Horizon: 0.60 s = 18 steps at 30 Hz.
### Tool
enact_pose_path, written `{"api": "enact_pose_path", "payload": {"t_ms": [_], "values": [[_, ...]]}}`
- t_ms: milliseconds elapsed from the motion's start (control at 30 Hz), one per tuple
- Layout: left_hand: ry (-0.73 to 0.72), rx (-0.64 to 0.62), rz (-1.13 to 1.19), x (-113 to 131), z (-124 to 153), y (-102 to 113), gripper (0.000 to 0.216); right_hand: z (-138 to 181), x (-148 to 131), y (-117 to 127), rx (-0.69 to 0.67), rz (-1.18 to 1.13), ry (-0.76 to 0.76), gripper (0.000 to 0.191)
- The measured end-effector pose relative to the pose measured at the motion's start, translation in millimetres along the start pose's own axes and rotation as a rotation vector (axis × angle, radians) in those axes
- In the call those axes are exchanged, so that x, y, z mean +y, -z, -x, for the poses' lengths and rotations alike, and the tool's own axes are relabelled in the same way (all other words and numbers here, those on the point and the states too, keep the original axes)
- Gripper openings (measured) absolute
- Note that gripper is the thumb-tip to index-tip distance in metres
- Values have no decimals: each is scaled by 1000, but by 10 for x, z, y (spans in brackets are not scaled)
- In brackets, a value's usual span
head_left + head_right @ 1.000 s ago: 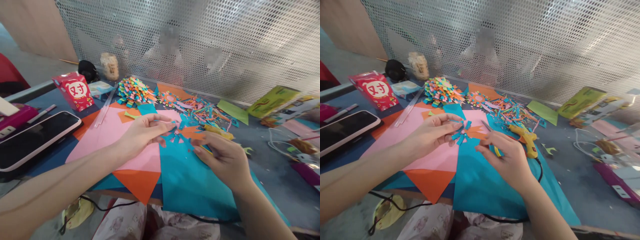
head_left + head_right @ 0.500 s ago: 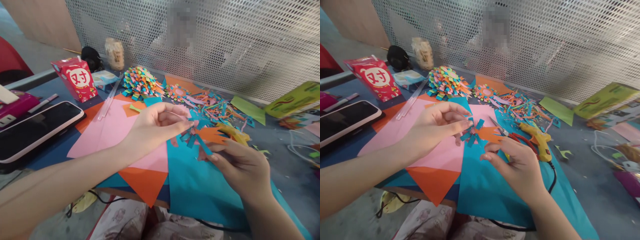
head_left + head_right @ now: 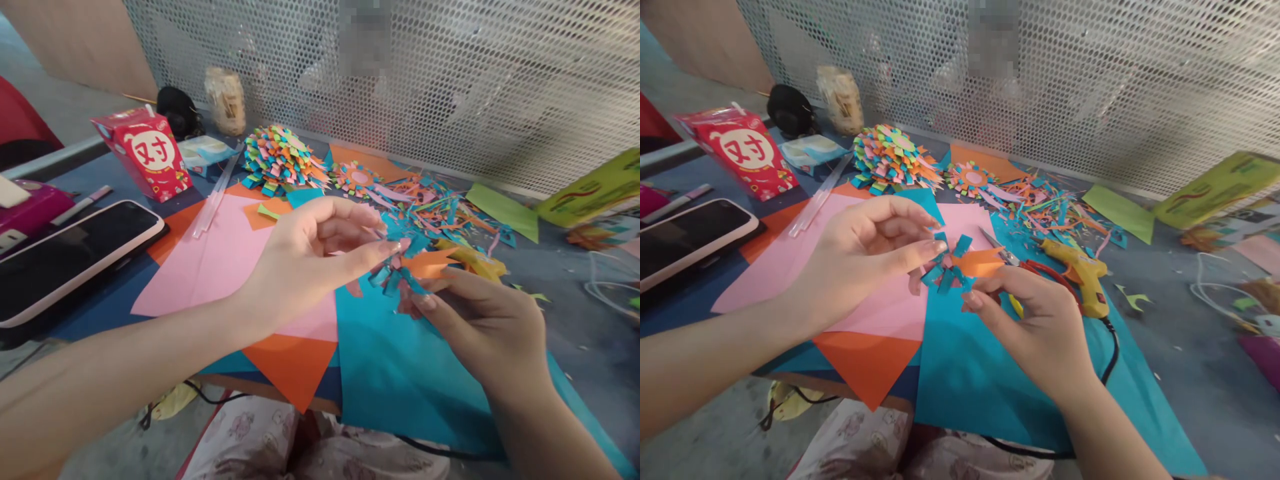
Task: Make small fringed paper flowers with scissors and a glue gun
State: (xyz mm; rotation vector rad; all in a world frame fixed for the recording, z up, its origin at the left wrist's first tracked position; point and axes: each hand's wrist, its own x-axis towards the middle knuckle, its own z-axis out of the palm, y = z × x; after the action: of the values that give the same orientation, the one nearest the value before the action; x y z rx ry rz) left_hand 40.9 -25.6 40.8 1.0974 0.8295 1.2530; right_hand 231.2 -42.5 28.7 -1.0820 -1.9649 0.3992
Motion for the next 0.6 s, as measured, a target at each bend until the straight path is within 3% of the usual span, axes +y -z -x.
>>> {"api": "enact_pose_path", "payload": {"t_ms": [200, 433, 600], "values": [[-8, -9, 4, 12, 61, 1, 19, -12, -40, 6, -29, -72, -26, 20], [-84, -35, -47, 0, 80, 14, 17, 37, 22, 6, -46, -369, -158, 15], [-63, -22, -44, 7, 80, 12, 17, 13, -28, -6, -16, -380, -148, 8]]}}
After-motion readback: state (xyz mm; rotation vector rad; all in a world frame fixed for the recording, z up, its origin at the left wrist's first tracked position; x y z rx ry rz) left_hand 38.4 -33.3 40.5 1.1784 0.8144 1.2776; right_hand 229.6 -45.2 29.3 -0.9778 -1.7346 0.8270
